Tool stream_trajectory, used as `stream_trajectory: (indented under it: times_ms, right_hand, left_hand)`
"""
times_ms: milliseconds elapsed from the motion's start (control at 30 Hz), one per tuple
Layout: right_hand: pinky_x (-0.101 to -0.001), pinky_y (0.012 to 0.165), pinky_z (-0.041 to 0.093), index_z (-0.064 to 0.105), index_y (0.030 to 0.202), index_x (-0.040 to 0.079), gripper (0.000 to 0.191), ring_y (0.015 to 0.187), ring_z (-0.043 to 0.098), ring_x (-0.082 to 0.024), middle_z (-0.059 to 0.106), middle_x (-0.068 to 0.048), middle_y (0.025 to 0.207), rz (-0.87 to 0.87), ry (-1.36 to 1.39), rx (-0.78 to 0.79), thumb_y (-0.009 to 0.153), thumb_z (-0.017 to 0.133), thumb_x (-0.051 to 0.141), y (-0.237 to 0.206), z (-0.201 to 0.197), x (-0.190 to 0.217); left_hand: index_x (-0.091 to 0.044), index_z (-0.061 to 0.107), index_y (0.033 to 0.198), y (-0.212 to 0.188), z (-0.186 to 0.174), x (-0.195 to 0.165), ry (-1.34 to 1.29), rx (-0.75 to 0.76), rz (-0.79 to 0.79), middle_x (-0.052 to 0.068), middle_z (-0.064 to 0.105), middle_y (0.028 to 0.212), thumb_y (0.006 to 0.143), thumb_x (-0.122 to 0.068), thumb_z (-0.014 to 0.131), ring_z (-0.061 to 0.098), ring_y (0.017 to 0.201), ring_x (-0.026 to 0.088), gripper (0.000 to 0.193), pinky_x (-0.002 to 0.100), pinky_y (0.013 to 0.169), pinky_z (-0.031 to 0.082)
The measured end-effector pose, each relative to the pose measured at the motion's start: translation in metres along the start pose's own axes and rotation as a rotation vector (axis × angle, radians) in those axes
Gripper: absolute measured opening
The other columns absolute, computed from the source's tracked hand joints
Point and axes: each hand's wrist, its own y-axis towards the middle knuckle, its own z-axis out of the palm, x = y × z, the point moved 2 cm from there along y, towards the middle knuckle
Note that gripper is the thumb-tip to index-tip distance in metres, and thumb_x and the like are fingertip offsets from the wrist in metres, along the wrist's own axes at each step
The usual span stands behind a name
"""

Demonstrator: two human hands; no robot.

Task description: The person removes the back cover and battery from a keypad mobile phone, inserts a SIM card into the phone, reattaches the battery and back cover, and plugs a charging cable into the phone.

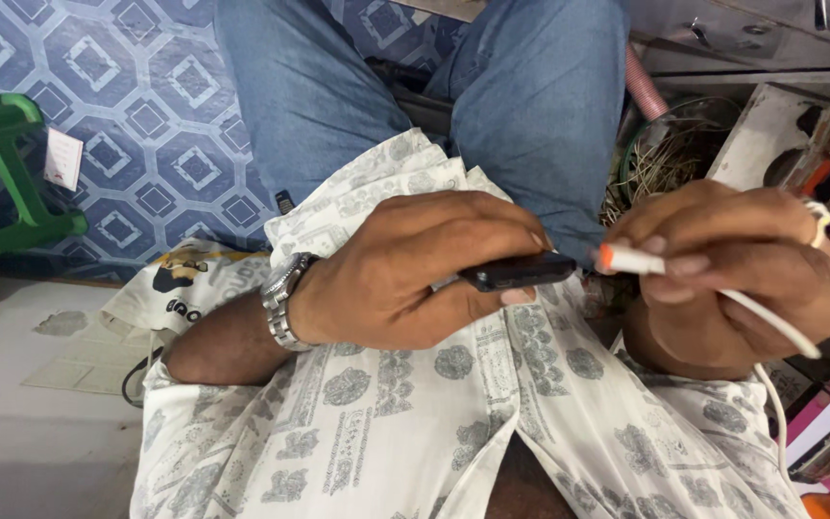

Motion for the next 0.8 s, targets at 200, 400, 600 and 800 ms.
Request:
stream_trajectory:
  times_ms: [200,400,600,800]
  right_hand:
    - [-0.0470,0.088,0.063,0.055,0.107,0.002,0.017,0.105,0.073,-0.034,0.064,-0.014,0.114,0.086,0.080,0.182,0.092,0.064,0.005,-0.035,-0.020,-0.004]
    - [-0.0475,0.092,0.059,0.053,0.116,0.004,0.026,0.115,0.071,-0.035,0.061,-0.012,0.123,0.173,0.070,0.419,0.093,0.065,0.005,-0.009,-0.012,0.009]
    - [-0.0443,0.099,0.057,0.054,0.125,0.005,0.036,0.122,0.070,-0.033,0.059,-0.011,0.131,0.300,-0.037,0.501,0.091,0.066,0.007,-0.004,-0.014,0.022]
    - [-0.0469,0.100,0.056,0.054,0.125,0.005,0.037,0.121,0.069,-0.035,0.059,-0.012,0.129,0.253,-0.113,0.495,0.090,0.068,0.010,0.006,-0.003,0.031]
  left_hand:
    - [0.002,0.057,0.125,-0.008,0.004,0.002,0.092,0.064,0.039,0.017,0.068,0.115,0.106,-0.014,0.068,0.073,0.099,0.029,0.027,0.037,0.086,0.062]
    - [0.003,0.054,0.123,-0.012,0.018,0.002,0.027,0.089,-0.036,0.015,0.067,0.106,0.109,-0.016,0.069,0.071,0.090,0.026,0.029,0.034,0.078,0.059]
    - [0.002,0.055,0.123,-0.017,0.019,0.000,0.000,0.082,-0.101,0.011,0.065,0.097,0.110,-0.016,0.070,0.069,0.082,0.023,0.027,0.034,0.071,0.056]
    - [0.001,0.055,0.124,-0.018,0.021,0.002,0.001,0.086,-0.128,0.009,0.065,0.095,0.111,-0.017,0.069,0.068,0.080,0.021,0.026,0.033,0.070,0.055]
